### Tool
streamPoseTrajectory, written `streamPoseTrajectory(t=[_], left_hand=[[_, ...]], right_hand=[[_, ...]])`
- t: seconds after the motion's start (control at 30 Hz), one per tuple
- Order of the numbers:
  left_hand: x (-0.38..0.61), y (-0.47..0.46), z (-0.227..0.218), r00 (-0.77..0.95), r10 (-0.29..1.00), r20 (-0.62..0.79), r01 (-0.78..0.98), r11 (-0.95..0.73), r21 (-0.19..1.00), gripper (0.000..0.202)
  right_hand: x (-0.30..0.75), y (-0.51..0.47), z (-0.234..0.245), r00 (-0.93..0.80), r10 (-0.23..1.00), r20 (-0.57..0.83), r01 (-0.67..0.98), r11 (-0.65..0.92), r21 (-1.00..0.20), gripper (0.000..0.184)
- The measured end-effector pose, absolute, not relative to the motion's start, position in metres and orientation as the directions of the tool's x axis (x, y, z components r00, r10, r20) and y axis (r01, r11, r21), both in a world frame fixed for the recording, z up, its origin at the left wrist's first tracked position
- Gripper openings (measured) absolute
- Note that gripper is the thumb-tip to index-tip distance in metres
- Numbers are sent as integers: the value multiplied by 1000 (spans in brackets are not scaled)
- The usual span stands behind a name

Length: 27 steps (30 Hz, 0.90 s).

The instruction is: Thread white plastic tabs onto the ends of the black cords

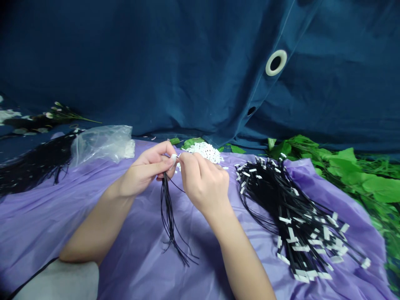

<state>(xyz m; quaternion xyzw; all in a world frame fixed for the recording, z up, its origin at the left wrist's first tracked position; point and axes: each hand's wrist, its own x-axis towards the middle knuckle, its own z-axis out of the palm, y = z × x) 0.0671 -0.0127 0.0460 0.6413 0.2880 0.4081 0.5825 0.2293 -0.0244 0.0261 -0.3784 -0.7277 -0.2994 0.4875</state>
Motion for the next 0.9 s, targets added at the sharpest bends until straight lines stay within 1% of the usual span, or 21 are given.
streamPoseTrajectory(t=[0.1,0.17,0.23,0.3,0.4,0.47,0.57,0.63,0.77,0.83,0.9], left_hand=[[67,-11,47,491,853,176,-114,-137,984,22],[67,-10,47,462,873,159,-116,-119,986,23],[66,-9,48,418,897,141,-119,-99,988,25],[67,-8,48,371,921,120,-123,-80,989,25],[68,-7,49,312,946,86,-127,-48,991,26],[69,-7,48,286,955,72,-132,-35,991,26],[70,-7,48,281,958,65,-151,-23,988,25],[70,-7,48,287,956,65,-163,-19,986,23],[69,-7,49,284,957,58,-161,-12,987,22],[69,-6,49,282,958,50,-154,-6,988,21],[69,-6,49,277,960,43,-150,-1,989,20]], right_hand=[[230,-26,27,-222,299,928,836,548,24,8],[232,-28,30,-216,298,930,836,548,19,2],[233,-33,35,-210,279,937,833,553,22,3],[235,-38,39,-228,311,922,806,592,0,3],[236,-45,41,-318,493,810,717,684,-134,9],[235,-48,39,-354,586,729,679,697,-230,11],[233,-48,36,-326,639,697,690,665,-287,12],[233,-46,36,-301,674,674,676,650,-347,11],[236,-45,39,-268,749,606,543,637,-547,10],[237,-45,41,-257,796,549,487,597,-638,11],[238,-44,42,-253,852,459,431,524,-735,13]])
